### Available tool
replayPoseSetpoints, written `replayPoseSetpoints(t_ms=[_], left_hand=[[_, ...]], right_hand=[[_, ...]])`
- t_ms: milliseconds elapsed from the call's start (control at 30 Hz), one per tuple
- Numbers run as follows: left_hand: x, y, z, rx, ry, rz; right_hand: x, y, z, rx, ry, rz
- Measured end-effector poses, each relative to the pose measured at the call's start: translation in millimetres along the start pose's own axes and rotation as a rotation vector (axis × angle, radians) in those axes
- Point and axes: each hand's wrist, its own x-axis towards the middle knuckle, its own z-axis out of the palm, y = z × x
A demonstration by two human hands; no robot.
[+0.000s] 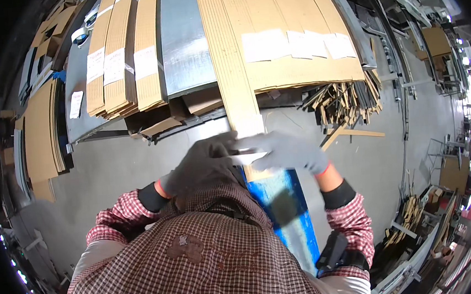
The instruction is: Apply adhesive tape to secure labels and group long boards for packaging.
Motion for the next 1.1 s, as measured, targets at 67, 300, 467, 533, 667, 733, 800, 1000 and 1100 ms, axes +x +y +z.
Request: replayPoseSetpoints(t_ms=[67,300,467,533,667,733,800,1000,1100], left_hand=[[12.5,-27.5,-7.8,-0.147,-0.006,-0.147],[144.5,-216.8,19.3,0.309,-0.474,-0.210],[137.1,-293.4,16.5,-0.398,-0.346,-0.471],[134.6,-255.0,24.5,-0.378,-0.318,-0.398],[75.3,-204.7,-18.1,-0.102,-0.239,0.016],[50.5,-139.6,-37.3,-0.663,-0.206,-0.137],[63.2,-91.6,-42.9,-0.095,-0.427,-0.014],[127.3,-66.8,45.3,0.761,-0.033,0.363],[114.6,-60.5,37.3,0.840,-0.122,0.202]], right_hand=[[3.6,56.6,-36.4,-0.024,0.042,0.285],[79.3,221.7,27.3,-0.033,0.300,-0.104],[67.9,120.6,39.0,0.181,1.042,0.310],[51.3,80.9,72.2,-0.268,1.051,0.332],[63.4,93.3,121.7,-0.693,0.887,0.517],[63.4,96.1,123.6,-0.647,0.882,0.517],[70.5,98.6,131.4,-0.785,0.997,0.441],[-1.6,69.8,70.6,0.565,1.171,0.090],[3.1,23.9,44.3,-0.148,0.621,0.352]])
